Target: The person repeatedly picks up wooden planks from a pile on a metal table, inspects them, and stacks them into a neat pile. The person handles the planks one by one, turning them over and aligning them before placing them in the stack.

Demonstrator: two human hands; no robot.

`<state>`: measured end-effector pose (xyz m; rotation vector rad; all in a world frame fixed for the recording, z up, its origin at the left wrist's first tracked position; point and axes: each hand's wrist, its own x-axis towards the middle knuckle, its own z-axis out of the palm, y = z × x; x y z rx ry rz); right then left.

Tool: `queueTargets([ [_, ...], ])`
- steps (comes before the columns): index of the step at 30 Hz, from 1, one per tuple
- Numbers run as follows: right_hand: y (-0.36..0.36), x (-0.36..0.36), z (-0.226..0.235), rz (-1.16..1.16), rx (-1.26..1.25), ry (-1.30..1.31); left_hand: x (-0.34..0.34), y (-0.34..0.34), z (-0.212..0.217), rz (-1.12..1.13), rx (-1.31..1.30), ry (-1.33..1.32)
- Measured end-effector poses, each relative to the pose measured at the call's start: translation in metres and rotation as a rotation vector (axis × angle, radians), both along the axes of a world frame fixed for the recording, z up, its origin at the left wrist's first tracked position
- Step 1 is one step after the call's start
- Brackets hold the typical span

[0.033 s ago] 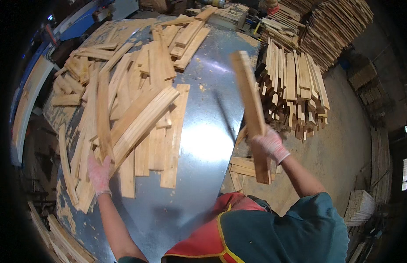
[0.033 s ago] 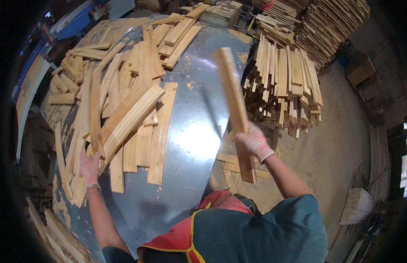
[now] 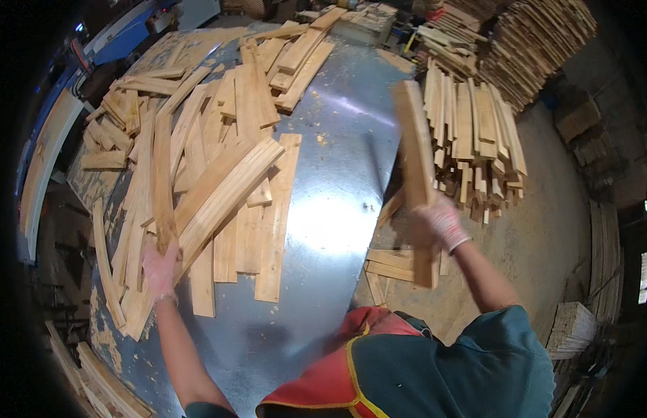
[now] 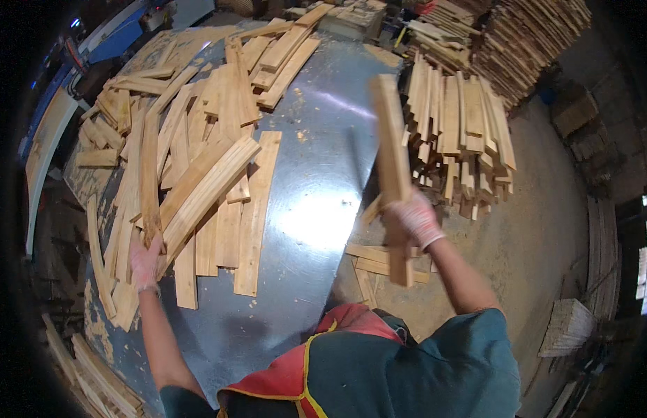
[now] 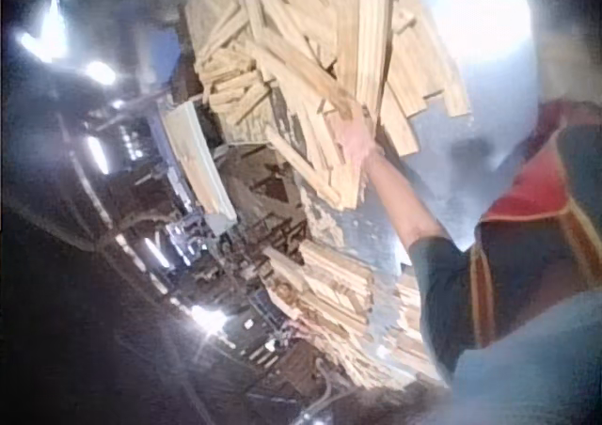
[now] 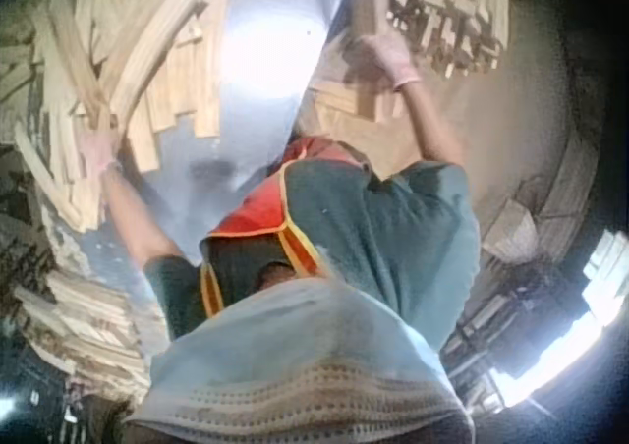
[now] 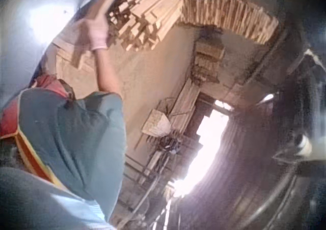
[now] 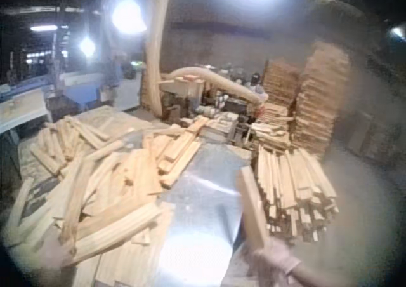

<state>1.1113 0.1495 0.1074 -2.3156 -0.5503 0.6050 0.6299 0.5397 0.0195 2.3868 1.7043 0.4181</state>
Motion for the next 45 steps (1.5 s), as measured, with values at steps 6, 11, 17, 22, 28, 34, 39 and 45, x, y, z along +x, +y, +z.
queueTargets([
  [6,-0.190,0.378,-0.019,-0.191,-0.703,-0.695,0.109,0.032,-0.038,0.011,0.090,0.071],
  [11,0.084,0.275,0.005,-0.118,-0.419,-0.590,0.024,0.017,0.010,0.142,-0.056,0.122],
  [17,0.179,0.074,-0.089,0.383,0.378,0.356,-0.022,-0.071,0.020,0.234,-1.116,-1.777],
  [22,0.185,-0.164,-0.037,0.964,0.064,0.677,-0.069,-0.181,0.037,0.006,-1.223,-1.783],
  [28,0.185,-0.283,0.008,1.446,0.149,-0.410,-0.161,-0.286,0.057,-0.014,-0.988,-1.080],
  [34,0.178,-0.305,0.068,1.818,-0.228,-1.046,-0.275,-0.364,0.074,-0.120,-0.794,-0.351],
  [39,0.096,-0.271,0.025,1.966,-0.593,-0.386,-0.272,-0.337,0.088,-0.319,-0.864,-0.650],
  [45,0.006,-0.147,-0.006,1.026,-0.259,0.025,-0.223,-0.240,0.034,0.183,-0.308,-0.483],
])
